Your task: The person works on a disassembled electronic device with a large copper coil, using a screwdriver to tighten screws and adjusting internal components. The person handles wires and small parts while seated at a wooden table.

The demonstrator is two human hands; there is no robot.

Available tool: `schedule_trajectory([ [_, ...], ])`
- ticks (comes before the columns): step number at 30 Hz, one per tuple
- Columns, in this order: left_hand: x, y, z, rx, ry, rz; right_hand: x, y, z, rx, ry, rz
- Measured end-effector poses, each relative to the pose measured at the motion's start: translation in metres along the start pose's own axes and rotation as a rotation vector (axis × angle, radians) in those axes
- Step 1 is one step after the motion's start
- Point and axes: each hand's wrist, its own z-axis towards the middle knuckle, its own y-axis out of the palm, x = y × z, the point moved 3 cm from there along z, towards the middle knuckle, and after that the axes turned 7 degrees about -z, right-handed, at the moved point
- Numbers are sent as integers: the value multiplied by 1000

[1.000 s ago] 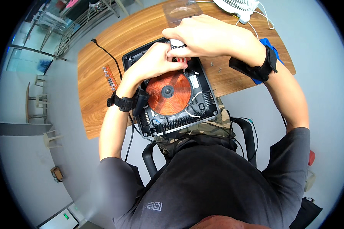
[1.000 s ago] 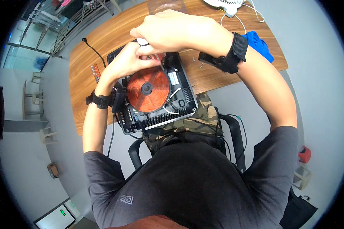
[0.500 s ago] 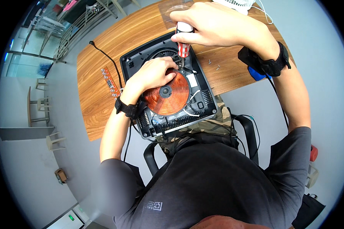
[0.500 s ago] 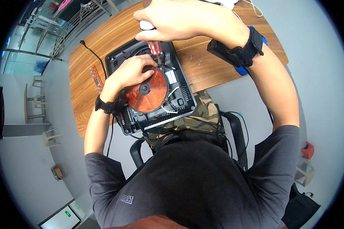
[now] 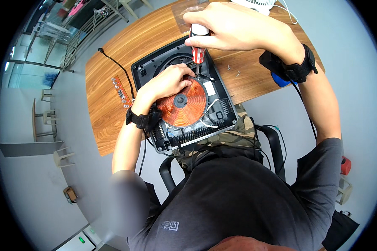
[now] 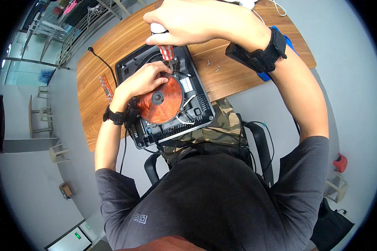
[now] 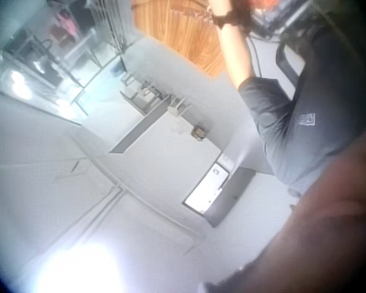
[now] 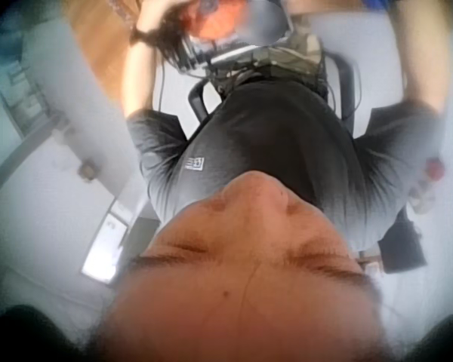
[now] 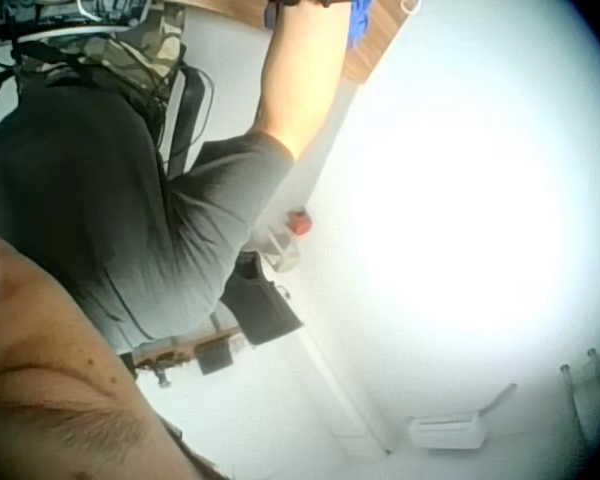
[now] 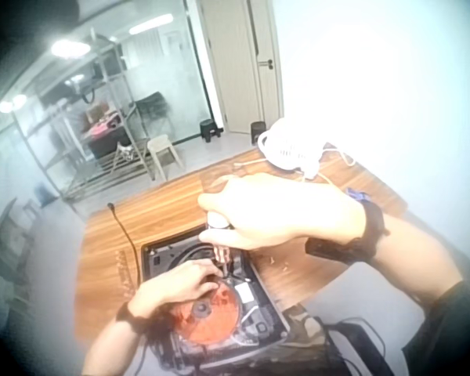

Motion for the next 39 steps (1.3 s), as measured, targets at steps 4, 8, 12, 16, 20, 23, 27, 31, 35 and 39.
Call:
schedule_trajectory([
  [4, -1, 2, 0, 11, 17, 7, 1, 3, -1, 39, -15, -16],
  [8, 3, 1, 0, 28, -3, -38, 3, 8, 1, 29, -10, -7],
  [12, 3, -1, -1, 19, -5, 2, 1, 4, 0, 27, -20, -9],
  [16, 2, 0, -1, 14, -37, 3, 1, 3, -1, 29, -26, -3],
  [20, 5, -1, -2, 40, -11, 7, 2, 3, -3, 32, -28, 12],
  [23, 5, 0, -2, 47, 12, 4, 5, 9, -4, 109, -55, -15],
  [27, 10, 0, 1, 23, -24, -6, 3, 5, -4, 63, -39, -5],
  [31, 9, 0, 1, 26, -16, 14, 3, 6, -5, 85, -58, -32],
  [35, 7, 1, 0, 29, -26, -4, 3, 6, -4, 52, -50, -8],
  [39, 7, 1, 0, 38, -33, 9, 0, 9, 0, 5, -20, 14],
])
